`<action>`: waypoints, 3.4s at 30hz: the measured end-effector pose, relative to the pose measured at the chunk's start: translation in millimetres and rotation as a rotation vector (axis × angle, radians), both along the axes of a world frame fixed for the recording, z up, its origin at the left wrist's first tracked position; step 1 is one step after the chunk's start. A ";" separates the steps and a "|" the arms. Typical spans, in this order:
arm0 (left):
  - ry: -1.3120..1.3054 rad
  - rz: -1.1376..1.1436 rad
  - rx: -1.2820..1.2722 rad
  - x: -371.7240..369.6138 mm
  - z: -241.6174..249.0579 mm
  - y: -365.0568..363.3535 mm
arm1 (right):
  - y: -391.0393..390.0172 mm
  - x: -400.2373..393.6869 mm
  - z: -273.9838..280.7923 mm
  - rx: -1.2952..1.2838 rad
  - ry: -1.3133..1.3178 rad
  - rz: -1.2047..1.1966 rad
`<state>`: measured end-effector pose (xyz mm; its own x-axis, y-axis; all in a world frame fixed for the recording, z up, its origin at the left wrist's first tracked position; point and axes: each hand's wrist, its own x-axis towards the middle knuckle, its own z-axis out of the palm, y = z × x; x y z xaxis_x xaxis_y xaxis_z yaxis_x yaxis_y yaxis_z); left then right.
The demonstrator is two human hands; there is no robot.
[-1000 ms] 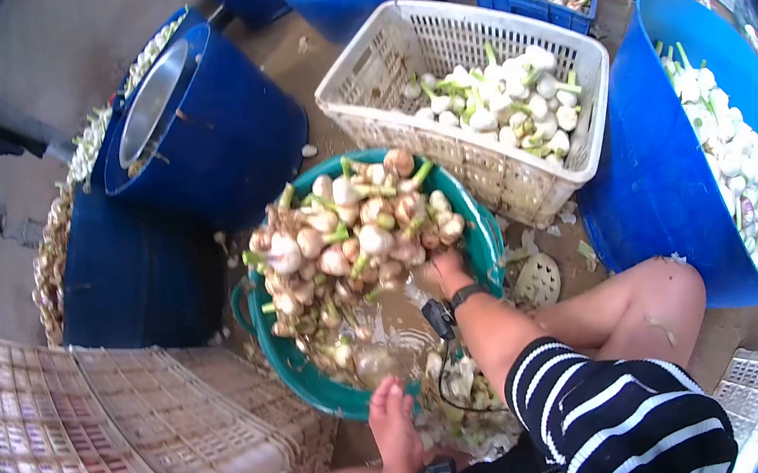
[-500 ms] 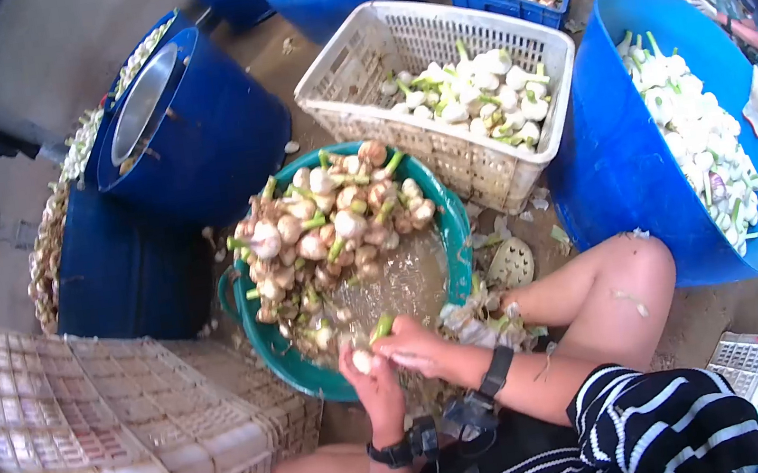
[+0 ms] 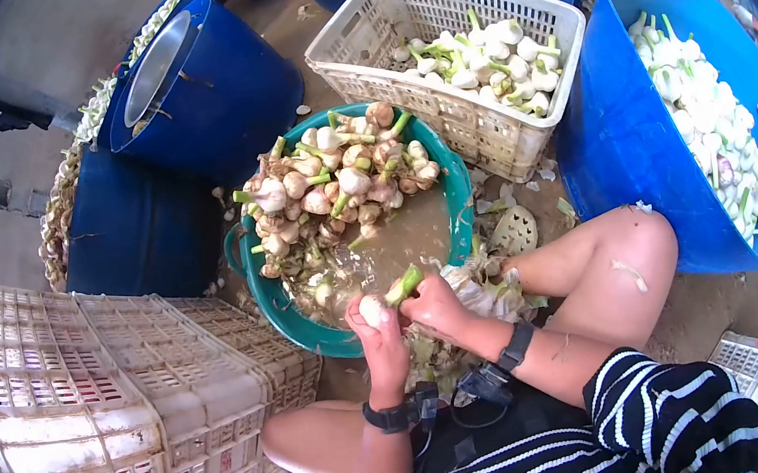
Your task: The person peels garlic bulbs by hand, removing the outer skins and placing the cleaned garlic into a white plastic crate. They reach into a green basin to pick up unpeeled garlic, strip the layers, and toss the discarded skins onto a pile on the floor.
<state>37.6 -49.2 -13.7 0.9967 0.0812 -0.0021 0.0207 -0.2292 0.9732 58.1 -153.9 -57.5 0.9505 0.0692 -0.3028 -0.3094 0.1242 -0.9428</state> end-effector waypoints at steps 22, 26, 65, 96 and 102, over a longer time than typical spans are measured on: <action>0.988 -0.411 -0.966 13.8 8.3 40.0 | -48.4 9.4 6.3 0.084 0.096 0.128; 0.887 -0.247 -0.930 12.6 19.3 33.4 | -61.8 -4.3 35.9 -1.008 -0.490 0.225; 0.615 0.016 -0.639 -14.0 9.1 35.2 | -27.8 -33.3 60.4 -0.758 -0.966 0.343; -0.157 -0.160 0.123 5.9 18.1 18.1 | -26.6 9.0 -16.7 1.253 0.250 0.138; 0.029 0.267 -0.195 25.9 -2.5 65.1 | -70.0 137.8 -4.7 1.110 0.304 -0.477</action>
